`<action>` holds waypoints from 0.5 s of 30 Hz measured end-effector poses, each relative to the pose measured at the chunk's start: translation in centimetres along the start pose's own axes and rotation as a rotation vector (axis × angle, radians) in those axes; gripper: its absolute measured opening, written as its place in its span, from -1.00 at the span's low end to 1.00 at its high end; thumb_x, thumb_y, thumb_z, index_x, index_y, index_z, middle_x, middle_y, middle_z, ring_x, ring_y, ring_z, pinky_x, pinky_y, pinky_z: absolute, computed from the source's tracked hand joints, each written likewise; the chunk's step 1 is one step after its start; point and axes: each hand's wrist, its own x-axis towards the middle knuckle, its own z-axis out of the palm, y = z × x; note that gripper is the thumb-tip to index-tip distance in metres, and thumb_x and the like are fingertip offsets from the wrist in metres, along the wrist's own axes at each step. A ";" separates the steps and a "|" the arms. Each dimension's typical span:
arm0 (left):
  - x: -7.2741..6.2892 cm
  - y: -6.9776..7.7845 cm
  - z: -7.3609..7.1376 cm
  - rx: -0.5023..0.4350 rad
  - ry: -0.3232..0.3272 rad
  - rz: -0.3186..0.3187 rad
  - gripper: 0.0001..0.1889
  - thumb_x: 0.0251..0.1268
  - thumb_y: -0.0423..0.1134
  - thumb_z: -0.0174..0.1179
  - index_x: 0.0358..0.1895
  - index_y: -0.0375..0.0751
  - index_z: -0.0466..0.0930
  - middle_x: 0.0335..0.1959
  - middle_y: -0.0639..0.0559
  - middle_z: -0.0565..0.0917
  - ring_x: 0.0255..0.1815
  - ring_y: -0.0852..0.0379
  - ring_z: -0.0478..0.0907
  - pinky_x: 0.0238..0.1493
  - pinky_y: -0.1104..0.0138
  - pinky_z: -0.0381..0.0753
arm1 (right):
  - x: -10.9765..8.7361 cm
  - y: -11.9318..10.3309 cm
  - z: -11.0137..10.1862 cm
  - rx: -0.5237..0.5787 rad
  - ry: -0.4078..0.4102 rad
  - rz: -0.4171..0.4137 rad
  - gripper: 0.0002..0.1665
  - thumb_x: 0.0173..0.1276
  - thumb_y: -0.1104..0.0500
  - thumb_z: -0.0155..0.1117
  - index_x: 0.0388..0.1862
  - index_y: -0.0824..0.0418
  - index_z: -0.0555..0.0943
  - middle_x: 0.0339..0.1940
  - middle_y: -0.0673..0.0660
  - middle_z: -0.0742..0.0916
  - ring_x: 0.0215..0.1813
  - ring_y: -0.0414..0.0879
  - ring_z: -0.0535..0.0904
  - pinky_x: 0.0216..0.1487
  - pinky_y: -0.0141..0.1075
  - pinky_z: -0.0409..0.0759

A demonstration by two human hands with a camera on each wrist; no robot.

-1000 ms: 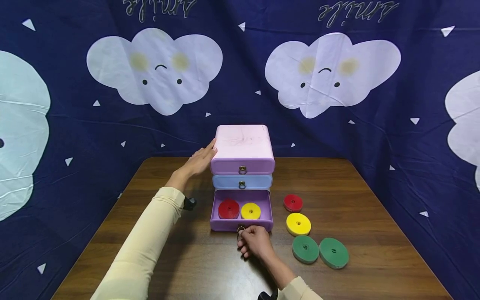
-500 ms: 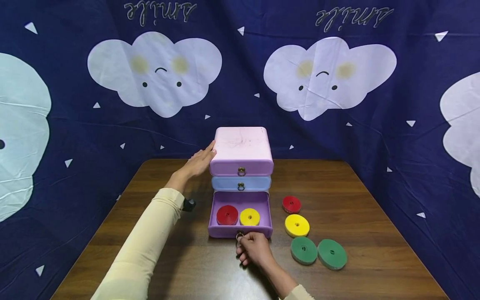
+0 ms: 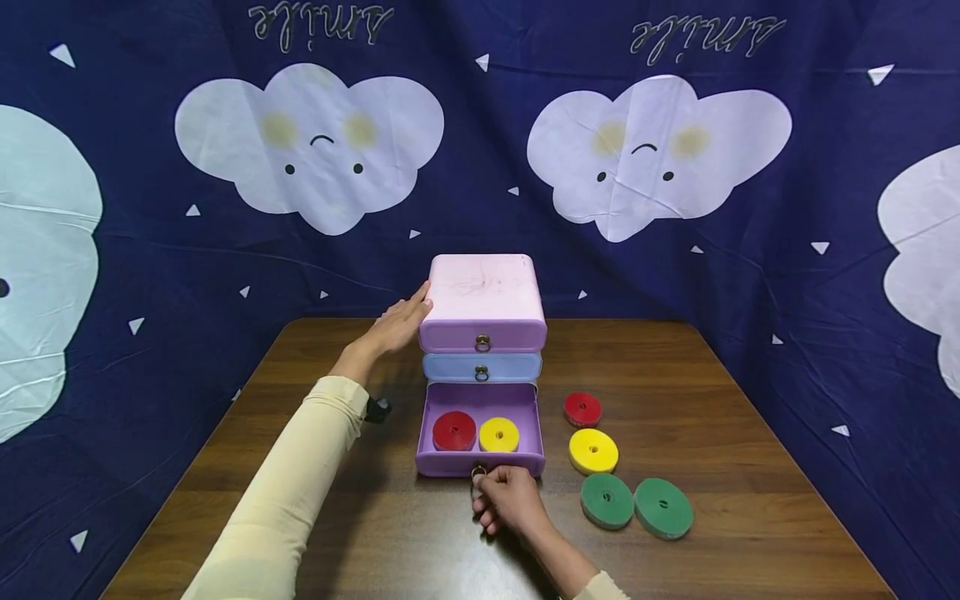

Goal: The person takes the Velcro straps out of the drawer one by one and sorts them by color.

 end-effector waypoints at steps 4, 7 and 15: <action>-0.1 0.1 0.0 0.000 -0.005 -0.003 -0.39 0.42 0.29 -0.53 0.50 0.37 -0.31 0.55 0.03 -0.01 0.57 -0.15 -0.20 0.47 -0.17 -0.23 | -0.5 -1.1 -0.4 -0.032 -0.009 -0.028 -0.59 0.32 0.04 0.22 -0.37 0.44 0.53 -0.65 0.06 0.70 -0.75 -0.25 0.52 -0.68 -0.27 0.58; -0.1 0.1 0.0 0.000 -0.008 -0.004 -0.39 0.42 0.30 -0.53 0.49 0.38 -0.31 0.55 0.03 -0.01 0.57 -0.14 -0.21 0.48 -0.17 -0.23 | -0.7 -2.2 -1.0 -0.060 0.000 -0.059 -0.59 0.32 0.06 0.23 -0.33 0.47 0.54 -0.63 0.08 0.70 -0.75 -0.23 0.53 -0.65 -0.23 0.60; -0.2 0.1 -0.1 0.004 -0.010 -0.002 -0.39 0.42 0.30 -0.55 0.49 0.37 -0.32 0.55 0.04 -0.01 0.57 -0.15 -0.20 0.47 -0.18 -0.22 | -0.4 -6.2 -3.3 -0.073 0.063 -0.100 -0.62 0.29 0.06 0.26 -0.29 0.42 0.56 -0.52 0.25 0.73 -0.67 -0.12 0.57 -0.54 -0.19 0.65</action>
